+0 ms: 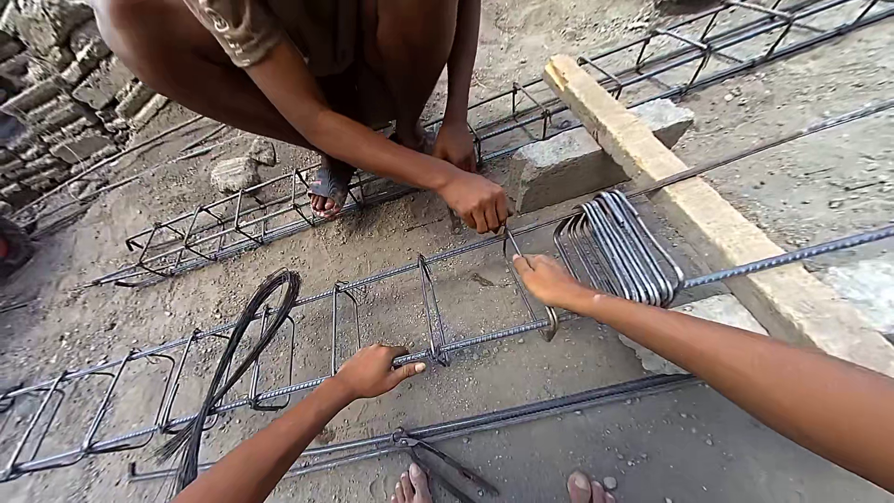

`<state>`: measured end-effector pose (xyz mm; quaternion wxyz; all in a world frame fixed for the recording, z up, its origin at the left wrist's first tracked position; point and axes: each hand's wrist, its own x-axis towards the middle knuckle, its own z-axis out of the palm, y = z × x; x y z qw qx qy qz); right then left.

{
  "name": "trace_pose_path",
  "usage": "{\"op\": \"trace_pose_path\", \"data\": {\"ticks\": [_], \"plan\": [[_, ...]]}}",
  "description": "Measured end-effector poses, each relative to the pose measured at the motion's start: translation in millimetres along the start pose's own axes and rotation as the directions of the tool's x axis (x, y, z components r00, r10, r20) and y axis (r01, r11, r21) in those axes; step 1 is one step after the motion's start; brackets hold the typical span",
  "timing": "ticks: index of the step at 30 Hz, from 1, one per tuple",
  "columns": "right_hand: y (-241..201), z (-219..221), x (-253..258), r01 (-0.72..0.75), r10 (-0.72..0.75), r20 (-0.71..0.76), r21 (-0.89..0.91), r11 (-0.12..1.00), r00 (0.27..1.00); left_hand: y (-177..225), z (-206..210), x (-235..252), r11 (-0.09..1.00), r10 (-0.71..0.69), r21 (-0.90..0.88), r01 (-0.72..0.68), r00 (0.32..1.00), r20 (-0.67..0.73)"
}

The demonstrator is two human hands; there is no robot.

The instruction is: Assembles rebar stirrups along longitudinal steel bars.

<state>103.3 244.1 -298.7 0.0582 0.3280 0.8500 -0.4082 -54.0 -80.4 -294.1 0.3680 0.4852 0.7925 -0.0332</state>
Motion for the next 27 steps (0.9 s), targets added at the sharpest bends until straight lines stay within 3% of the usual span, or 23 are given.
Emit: {"op": "trace_pose_path", "data": {"ticks": [27], "plan": [[4.1, -1.6, 0.8, 0.046, -0.046, -0.011, 0.021, 0.999, 0.999, 0.9, -0.4, 1.2, 1.000, 0.001, 0.008, -0.001, 1.000, -0.006]]}}
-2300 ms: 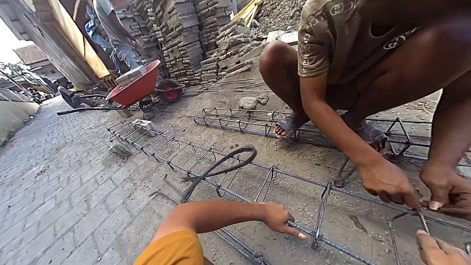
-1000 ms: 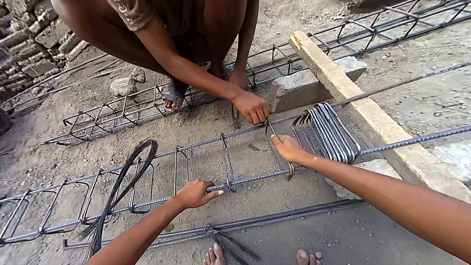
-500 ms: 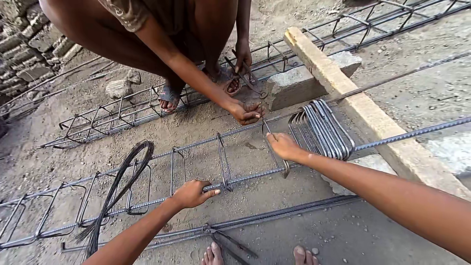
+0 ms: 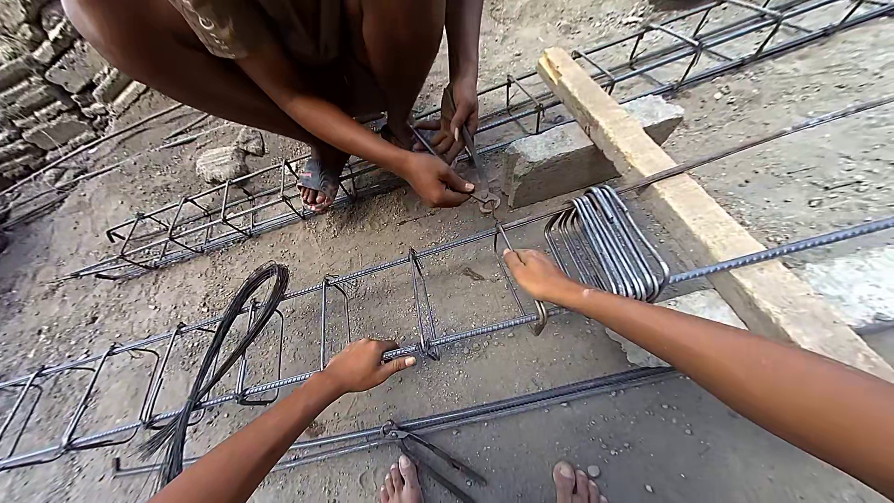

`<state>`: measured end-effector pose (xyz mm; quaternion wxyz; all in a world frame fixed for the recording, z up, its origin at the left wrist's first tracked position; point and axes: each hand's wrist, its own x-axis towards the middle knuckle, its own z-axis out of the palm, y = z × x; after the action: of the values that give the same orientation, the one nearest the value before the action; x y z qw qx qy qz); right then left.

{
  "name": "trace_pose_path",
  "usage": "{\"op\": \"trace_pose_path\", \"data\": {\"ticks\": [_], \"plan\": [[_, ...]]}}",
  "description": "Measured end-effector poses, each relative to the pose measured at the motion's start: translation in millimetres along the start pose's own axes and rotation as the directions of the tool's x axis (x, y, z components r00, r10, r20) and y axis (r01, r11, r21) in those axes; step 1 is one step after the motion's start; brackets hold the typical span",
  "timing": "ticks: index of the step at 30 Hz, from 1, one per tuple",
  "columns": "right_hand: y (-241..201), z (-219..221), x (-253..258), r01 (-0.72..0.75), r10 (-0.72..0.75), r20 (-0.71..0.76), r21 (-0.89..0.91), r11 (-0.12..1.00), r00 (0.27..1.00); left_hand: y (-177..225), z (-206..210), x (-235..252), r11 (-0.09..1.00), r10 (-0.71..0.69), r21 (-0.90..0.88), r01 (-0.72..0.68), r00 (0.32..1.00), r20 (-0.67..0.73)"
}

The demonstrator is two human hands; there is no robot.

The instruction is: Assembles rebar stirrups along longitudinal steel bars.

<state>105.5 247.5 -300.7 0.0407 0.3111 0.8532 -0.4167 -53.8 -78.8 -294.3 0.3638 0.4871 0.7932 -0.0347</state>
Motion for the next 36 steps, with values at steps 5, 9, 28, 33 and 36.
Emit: {"op": "trace_pose_path", "data": {"ticks": [5, 9, 28, 33, 36], "plan": [[-1.3, -0.4, -0.2, -0.005, 0.005, 0.001, -0.004, 1.000, 1.000, 0.2, -0.6, 0.1, 1.000, -0.002, 0.004, 0.002, 1.000, 0.003], [-2.3, -0.5, 0.9, -0.003, 0.003, 0.004, -0.007, 1.000, 1.000, -0.3, -1.3, -0.1, 1.000, -0.007, 0.000, 0.007, 1.000, 0.000], [-8.6, -2.9, -2.8, -0.021, 0.022, 0.025, -0.022, 1.000, 0.999, 1.6, -5.6, -3.9, 1.000, -0.016, -0.003, 0.016, 1.000, 0.021], [0.4, -3.6, -2.3, -0.035, 0.037, 0.032, -0.039, 0.999, 0.999, 4.0, -2.4, -1.9, 1.000, 0.009, -0.009, -0.009, 1.000, 0.000], [9.4, -1.2, 4.3, -0.017, 0.016, -0.013, -0.035, 0.999, 1.000, 8.2, -3.8, -1.6, 1.000, -0.004, -0.009, 0.004, 1.000, -0.015]]}}
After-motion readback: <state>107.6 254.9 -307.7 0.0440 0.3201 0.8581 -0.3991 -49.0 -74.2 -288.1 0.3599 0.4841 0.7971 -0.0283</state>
